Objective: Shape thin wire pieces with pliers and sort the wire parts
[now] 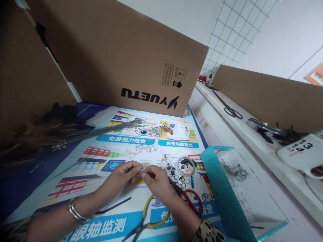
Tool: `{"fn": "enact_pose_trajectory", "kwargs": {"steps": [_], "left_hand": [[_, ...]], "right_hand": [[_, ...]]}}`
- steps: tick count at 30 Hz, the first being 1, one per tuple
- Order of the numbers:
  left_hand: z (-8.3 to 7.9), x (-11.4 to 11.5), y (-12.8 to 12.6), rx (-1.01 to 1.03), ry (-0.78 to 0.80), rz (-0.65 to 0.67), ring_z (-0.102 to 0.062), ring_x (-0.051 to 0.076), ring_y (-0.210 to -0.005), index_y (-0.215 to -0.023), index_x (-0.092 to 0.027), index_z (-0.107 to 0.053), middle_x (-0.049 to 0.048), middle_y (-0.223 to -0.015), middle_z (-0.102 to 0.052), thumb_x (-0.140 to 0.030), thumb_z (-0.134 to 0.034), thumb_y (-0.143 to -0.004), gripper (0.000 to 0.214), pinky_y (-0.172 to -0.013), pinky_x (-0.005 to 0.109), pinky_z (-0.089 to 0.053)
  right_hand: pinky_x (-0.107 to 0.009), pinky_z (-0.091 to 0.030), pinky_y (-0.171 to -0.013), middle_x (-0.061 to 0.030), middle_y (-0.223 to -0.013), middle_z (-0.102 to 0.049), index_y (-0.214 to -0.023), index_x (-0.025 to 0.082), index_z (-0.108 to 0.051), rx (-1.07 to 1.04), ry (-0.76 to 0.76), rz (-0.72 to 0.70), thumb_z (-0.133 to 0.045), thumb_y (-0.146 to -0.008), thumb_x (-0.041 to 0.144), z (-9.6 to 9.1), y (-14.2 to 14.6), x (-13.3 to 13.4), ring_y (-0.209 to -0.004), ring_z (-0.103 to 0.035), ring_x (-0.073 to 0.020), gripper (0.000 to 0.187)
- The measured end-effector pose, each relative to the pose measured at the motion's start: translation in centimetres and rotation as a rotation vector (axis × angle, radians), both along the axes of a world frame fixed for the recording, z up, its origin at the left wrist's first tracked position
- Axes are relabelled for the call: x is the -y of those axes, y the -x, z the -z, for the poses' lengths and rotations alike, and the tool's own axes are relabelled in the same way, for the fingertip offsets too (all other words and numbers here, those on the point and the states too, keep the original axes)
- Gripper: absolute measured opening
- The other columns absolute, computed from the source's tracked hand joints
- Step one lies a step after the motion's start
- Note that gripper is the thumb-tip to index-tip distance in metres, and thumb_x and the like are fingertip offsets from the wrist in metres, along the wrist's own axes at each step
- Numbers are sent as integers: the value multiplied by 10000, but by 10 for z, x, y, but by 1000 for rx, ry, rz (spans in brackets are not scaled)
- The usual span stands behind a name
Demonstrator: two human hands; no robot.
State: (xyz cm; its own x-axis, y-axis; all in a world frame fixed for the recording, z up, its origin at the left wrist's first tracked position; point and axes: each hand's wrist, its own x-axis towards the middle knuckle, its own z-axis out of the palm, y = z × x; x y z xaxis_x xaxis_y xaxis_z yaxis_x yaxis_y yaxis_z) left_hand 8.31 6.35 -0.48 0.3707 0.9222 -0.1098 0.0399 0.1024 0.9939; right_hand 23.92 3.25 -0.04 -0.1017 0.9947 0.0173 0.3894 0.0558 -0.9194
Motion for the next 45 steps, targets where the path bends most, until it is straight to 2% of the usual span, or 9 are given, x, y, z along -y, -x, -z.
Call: {"fn": "enact_pose_trajectory", "kwargs": {"steps": [6,10,13,18,23,28,32,39,45], "left_hand": [[4,-2,1,-76,-32,20,-371,97,-486,-756,-156,-573,-43,-517,-431,-416,-476,-785,280,-477,197,-294],[6,-3,1,-91,-28,50,-374,96,-496,-771,-159,-575,-32,-566,-455,-429,-478,-781,287,-485,198,-310],[5,-3,1,-89,-28,70,-377,96,-504,-769,-163,-576,-27,-602,-463,-438,-486,-772,289,-484,197,-312],[4,-2,1,-114,-25,78,-376,102,-507,-771,-169,-591,-33,-575,-447,-445,-479,-771,297,-480,192,-298],[5,-3,1,-127,-8,110,-375,102,-507,-766,-173,-596,-34,-576,-453,-450,-477,-770,302,-483,191,-296],[5,-2,1,-122,-11,143,-389,111,-517,-752,-170,-598,-24,-582,-460,-456,-472,-766,313,-491,197,-312],[4,-1,1,-122,-22,155,-392,109,-514,-758,-170,-599,-29,-572,-450,-435,-471,-772,295,-489,197,-302],[8,-2,1,-134,-16,171,-384,108,-514,-754,-163,-585,-32,-564,-434,-438,-469,-777,299,-490,200,-298],[6,-2,0,-134,-33,172,-390,114,-532,-736,-162,-587,-22,-581,-449,-441,-474,-766,303,-502,205,-312]], "right_hand": [[-208,-383,-639,10,-758,-616,-811,230,-641,402,-108,-202,-551,-761,239,-23,-22,-6,-701,-542,-122,104],[-242,-368,-694,-39,-876,-629,-894,214,-641,715,-135,-5,-508,-803,260,-41,-66,-24,-817,-541,-163,168],[-251,-363,-691,-67,-902,-616,-914,186,-636,842,-89,12,-526,-791,272,-41,-88,-37,-843,-528,-180,186],[-274,-342,-779,-65,-968,-592,-1037,200,-598,880,-102,-101,-563,-772,287,-25,-87,-48,-936,-494,-193,281],[-281,-317,-815,-60,-955,-578,-1061,203,-587,893,-151,-116,-567,-770,260,-17,-79,-49,-945,-481,-189,297],[-254,-324,-743,-41,-830,-578,-846,191,-634,875,-140,-124,-543,-784,217,-19,-77,-44,-868,-494,-169,113],[-236,-318,-677,-31,-773,-583,-730,180,-620,920,-98,-140,-535,-770,166,-26,-76,-38,-777,-505,-146,95],[-222,-316,-626,-24,-798,-608,-810,199,-627,878,-80,-105,-484,-803,180,-35,-85,-36,-763,-520,-138,144],[-241,-337,-687,-37,-834,-591,-891,197,-620,849,-107,-126,-600,-746,276,-26,-72,-37,-821,-518,-161,166]]}}
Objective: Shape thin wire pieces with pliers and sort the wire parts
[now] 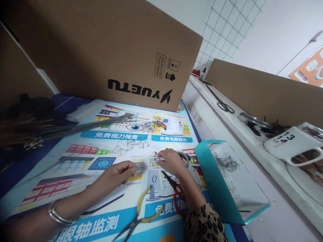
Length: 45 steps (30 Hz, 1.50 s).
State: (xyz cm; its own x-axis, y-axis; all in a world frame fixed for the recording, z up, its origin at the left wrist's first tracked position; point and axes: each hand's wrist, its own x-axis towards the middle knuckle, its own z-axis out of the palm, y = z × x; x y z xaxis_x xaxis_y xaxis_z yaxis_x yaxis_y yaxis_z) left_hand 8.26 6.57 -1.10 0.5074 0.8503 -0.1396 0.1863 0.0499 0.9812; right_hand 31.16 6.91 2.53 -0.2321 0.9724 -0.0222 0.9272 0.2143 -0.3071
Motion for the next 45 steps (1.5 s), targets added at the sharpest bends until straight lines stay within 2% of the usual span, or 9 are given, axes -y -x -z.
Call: {"fn": "enact_pose_trajectory", "kwargs": {"steps": [3,6,10,13,17,22,27,32,45], "left_hand": [[0,0,-1,1,2,-4,-389,111,-526,-720,-165,-586,-26,-572,-451,-432,-486,-758,288,-497,202,-311],[-1,1,-1,14,5,-1,-394,112,-534,-722,-167,-585,-28,-578,-453,-429,-484,-761,283,-503,201,-317],[-2,1,-1,24,16,12,-397,113,-557,-743,-168,-578,-20,-618,-467,-427,-485,-769,276,-509,199,-319],[-3,2,-1,22,15,24,-403,115,-571,-765,-170,-579,-19,-634,-476,-422,-485,-773,270,-516,200,-317],[-4,2,-1,10,3,22,-387,111,-547,-728,-168,-576,-29,-592,-449,-421,-488,-770,272,-508,203,-297],[-3,2,-1,-1,0,33,-390,111,-552,-752,-162,-584,-24,-607,-462,-416,-484,-776,274,-510,202,-299],[-2,1,0,-2,-18,46,-405,112,-574,-760,-155,-574,-18,-633,-478,-413,-472,-788,279,-528,204,-315],[-3,1,1,-16,-23,44,-428,119,-599,-808,-152,-577,-11,-664,-511,-419,-473,-791,286,-544,211,-323],[0,1,2,-53,-83,44,-428,115,-565,-782,-158,-583,-21,-614,-503,-419,-465,-793,287,-527,210,-316]], "right_hand": [[-236,-336,-696,-28,-803,-597,-806,189,-624,-4,2,-23,-560,-766,186,6,5,0,-797,-521,-146,75],[-230,-341,-689,-26,-793,-611,-754,184,-632,-21,12,-34,-520,-777,143,7,4,0,-777,-528,-137,122],[-224,-356,-705,-16,-823,-628,-815,203,-656,-106,21,-53,-503,-796,181,0,-2,0,-793,-543,-139,156],[-211,-363,-657,-5,-837,-630,-851,215,-653,-185,47,-54,-476,-820,225,-6,-5,1,-763,-550,-131,180],[-225,-332,-616,-28,-771,-614,-759,201,-658,-78,-27,20,-427,-838,226,-11,-6,2,-734,-525,-142,245],[-220,-325,-594,-36,-760,-610,-730,191,-648,-28,-64,77,-479,-799,229,-11,-5,2,-730,-521,-141,187],[-196,-361,-568,-3,-762,-633,-768,188,-638,-258,61,51,-503,-789,268,-10,-4,4,-678,-552,-119,159],[-190,-399,-640,-8,-826,-647,-847,181,-651,-421,138,-91,-459,-826,253,-13,4,7,-754,-577,-120,206],[-180,-320,-542,18,-648,-562,-684,156,-589,-282,99,-95,-460,-823,284,-7,12,7,-609,-484,-92,229]]}}
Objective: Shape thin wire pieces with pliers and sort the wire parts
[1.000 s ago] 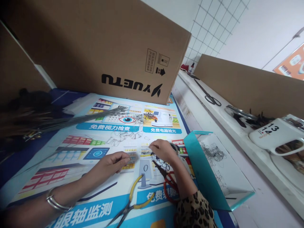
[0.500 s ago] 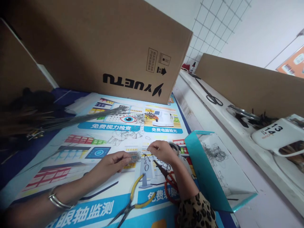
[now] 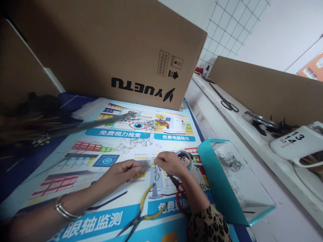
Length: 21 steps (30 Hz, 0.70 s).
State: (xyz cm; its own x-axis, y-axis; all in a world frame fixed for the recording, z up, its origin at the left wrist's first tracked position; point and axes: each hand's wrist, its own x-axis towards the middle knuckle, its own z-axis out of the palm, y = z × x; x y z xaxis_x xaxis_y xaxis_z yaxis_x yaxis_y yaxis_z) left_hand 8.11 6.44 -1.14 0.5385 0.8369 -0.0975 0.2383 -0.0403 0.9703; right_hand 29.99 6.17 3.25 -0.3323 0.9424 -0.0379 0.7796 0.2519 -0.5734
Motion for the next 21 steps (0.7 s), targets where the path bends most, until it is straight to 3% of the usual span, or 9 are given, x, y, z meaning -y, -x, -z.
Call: {"fn": "enact_pose_trajectory", "kwargs": {"steps": [5,11,16,21], "left_hand": [[-3,2,0,-75,-175,88,-470,130,-614,-703,-166,-571,-5,-650,-541,-334,-417,-820,256,-555,212,-332],[-3,6,0,-291,-430,159,-528,160,-750,-828,-231,-622,8,-799,-590,-222,-429,-792,197,-662,242,-362],[-9,6,0,-217,-397,94,-512,153,-701,-796,-203,-607,14,-757,-572,-290,-445,-803,184,-620,239,-368],[-9,3,-1,-30,-215,53,-484,134,-650,-691,-157,-583,7,-684,-549,-341,-444,-818,264,-599,233,-361]], "right_hand": [[-178,-314,-542,20,-647,-551,-684,154,-584,-26,13,6,-457,-828,283,1,4,2,-613,-481,-91,231],[-172,-333,-582,20,-719,-584,-740,164,-595,-100,46,-26,-450,-829,234,3,13,7,-676,-515,-92,183],[-175,-320,-563,29,-643,-542,-696,164,-586,-53,2,-28,-463,-818,224,3,24,11,-622,-485,-84,183],[-181,-338,-593,19,-675,-555,-702,164,-586,-115,-2,-17,-478,-814,229,1,35,16,-654,-485,-91,169]]}}
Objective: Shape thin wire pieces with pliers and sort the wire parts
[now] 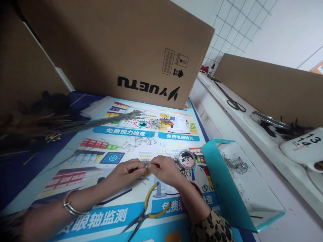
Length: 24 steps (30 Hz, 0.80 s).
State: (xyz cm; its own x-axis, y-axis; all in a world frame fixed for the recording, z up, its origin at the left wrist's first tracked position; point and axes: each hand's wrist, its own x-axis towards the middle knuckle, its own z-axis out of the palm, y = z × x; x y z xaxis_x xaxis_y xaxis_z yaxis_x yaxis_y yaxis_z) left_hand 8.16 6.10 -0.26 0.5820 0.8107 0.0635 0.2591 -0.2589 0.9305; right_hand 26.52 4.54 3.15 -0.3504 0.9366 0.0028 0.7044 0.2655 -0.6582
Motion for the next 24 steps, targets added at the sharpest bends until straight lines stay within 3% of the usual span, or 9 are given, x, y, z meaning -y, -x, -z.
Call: {"fn": "enact_pose_trajectory", "kwargs": {"steps": [5,8,19,24], "left_hand": [[-2,3,-1,219,340,-88,-434,110,-596,-718,-137,-577,-10,-628,-498,-374,-490,-799,265,-553,218,-340],[-5,6,-1,295,457,-129,-343,81,-506,-713,-133,-565,-39,-550,-405,-405,-489,-801,297,-479,199,-271],[3,12,-1,394,556,-130,-310,65,-482,-657,-146,-484,-47,-524,-375,-424,-465,-827,326,-456,191,-230],[4,11,-1,399,559,-153,-341,66,-467,-817,-157,-529,-49,-519,-418,-409,-487,-818,256,-443,181,-247]], "right_hand": [[-183,-380,-595,9,-709,-562,-812,158,-592,-295,104,87,-505,-805,277,-1,8,4,-653,-493,-94,147],[-194,-397,-600,3,-723,-566,-827,159,-592,-406,134,144,-546,-775,287,-1,14,7,-657,-500,-101,146],[-195,-370,-585,15,-674,-511,-769,155,-583,-520,192,205,-512,-806,336,9,18,14,-633,-443,-93,197],[-188,-357,-555,24,-653,-486,-764,156,-575,-524,196,212,-521,-794,336,13,18,15,-607,-426,-88,190]]}}
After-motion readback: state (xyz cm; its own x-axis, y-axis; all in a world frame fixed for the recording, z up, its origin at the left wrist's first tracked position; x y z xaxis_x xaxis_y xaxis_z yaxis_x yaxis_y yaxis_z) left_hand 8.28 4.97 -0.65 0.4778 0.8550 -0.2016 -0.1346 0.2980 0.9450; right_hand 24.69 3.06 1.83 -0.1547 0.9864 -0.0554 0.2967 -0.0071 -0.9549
